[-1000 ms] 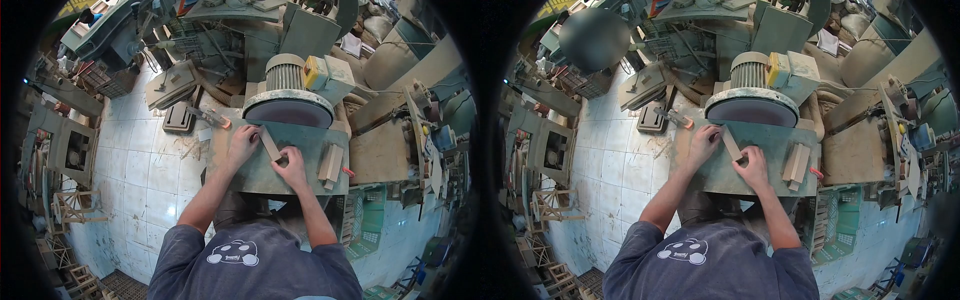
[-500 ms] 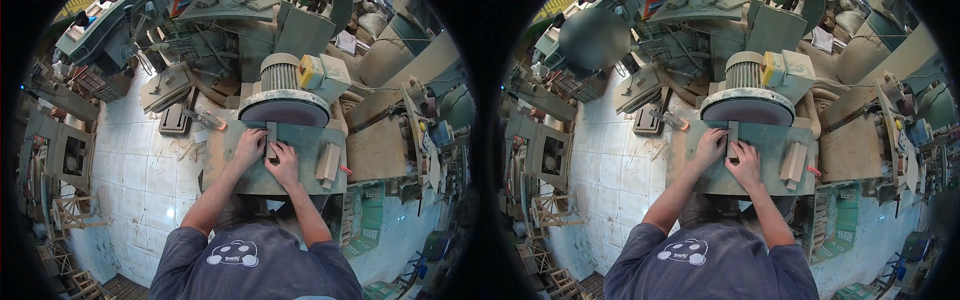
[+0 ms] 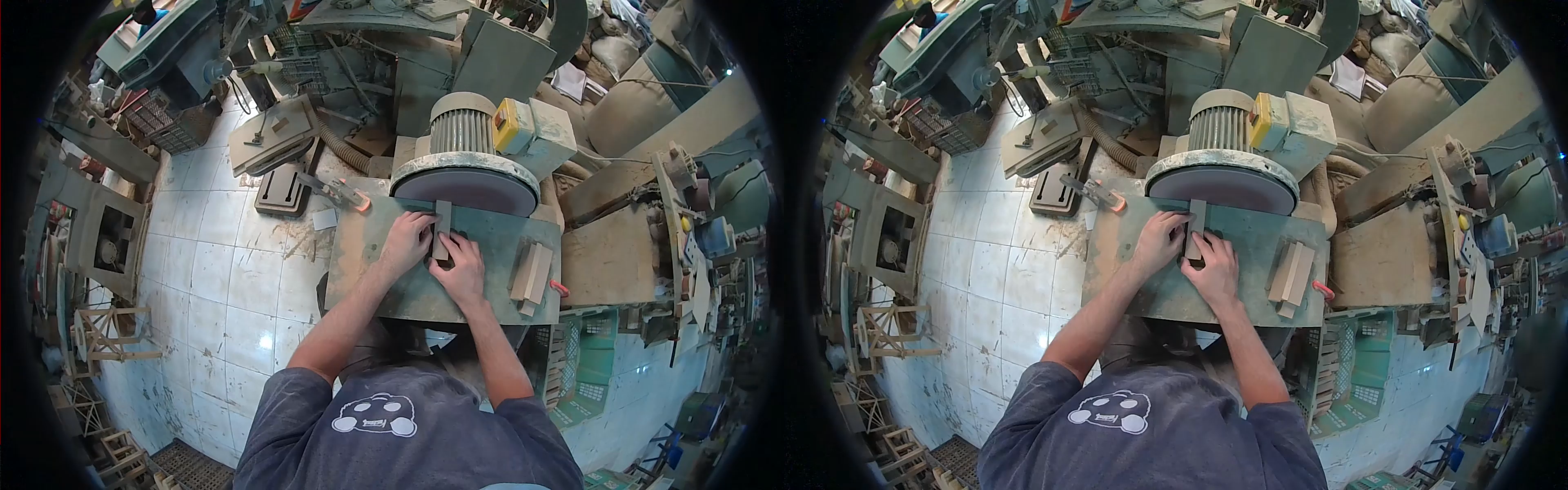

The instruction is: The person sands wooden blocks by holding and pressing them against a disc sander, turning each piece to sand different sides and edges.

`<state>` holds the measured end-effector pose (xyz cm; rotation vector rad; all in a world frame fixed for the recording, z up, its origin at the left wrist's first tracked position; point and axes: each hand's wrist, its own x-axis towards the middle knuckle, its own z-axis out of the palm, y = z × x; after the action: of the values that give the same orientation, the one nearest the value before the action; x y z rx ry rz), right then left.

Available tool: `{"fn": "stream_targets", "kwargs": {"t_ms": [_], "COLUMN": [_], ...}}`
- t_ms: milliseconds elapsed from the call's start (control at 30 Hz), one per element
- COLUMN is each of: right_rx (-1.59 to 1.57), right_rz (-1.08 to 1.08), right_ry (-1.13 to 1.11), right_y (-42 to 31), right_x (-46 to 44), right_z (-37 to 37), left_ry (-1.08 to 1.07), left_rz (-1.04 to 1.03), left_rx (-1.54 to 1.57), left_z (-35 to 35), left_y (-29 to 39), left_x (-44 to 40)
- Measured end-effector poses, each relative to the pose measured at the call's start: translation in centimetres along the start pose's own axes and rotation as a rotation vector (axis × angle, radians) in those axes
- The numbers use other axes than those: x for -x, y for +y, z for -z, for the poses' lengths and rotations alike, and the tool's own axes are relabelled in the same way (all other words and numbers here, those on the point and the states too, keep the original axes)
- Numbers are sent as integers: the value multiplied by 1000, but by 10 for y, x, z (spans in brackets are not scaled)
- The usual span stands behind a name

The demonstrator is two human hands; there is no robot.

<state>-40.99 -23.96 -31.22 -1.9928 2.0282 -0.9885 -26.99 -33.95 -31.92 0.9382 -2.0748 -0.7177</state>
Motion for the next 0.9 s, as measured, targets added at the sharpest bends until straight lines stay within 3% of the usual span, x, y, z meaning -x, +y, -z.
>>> {"fn": "stream_targets", "kwargs": {"t_ms": [100, 167, 300, 367, 433, 533, 700, 900], "right_rx": [-16, -187, -227, -106, -88, -40, -5, 62], "right_rz": [-14, -47, -116, -90, -78, -92, -77, -111], "right_ry": [-19, -104, -46, -43, -10, 84, 228, 223], "right_y": [1, 6, 20, 28, 33, 40, 51, 53], "right_x": [1, 2, 1, -2, -6, -14, -30, -37], "right_z": [4, 10, 32, 30, 24, 20, 16, 14], "left_ry": [-5, -1, -166, -303, -261, 109, 139, 132], "left_rz": [12, 11, 22, -83, -49, -28, 28, 138], "left_rx": [0, -9, -154, -131, -64, -40, -22, -56], "left_z": [-1, 5, 9, 10, 9, 4, -2, -2], "left_y": [-1, 9, 33, 31, 23, 6, -7, -6], "left_x": [4, 6, 34, 39, 33, 21, -1, -9]}}
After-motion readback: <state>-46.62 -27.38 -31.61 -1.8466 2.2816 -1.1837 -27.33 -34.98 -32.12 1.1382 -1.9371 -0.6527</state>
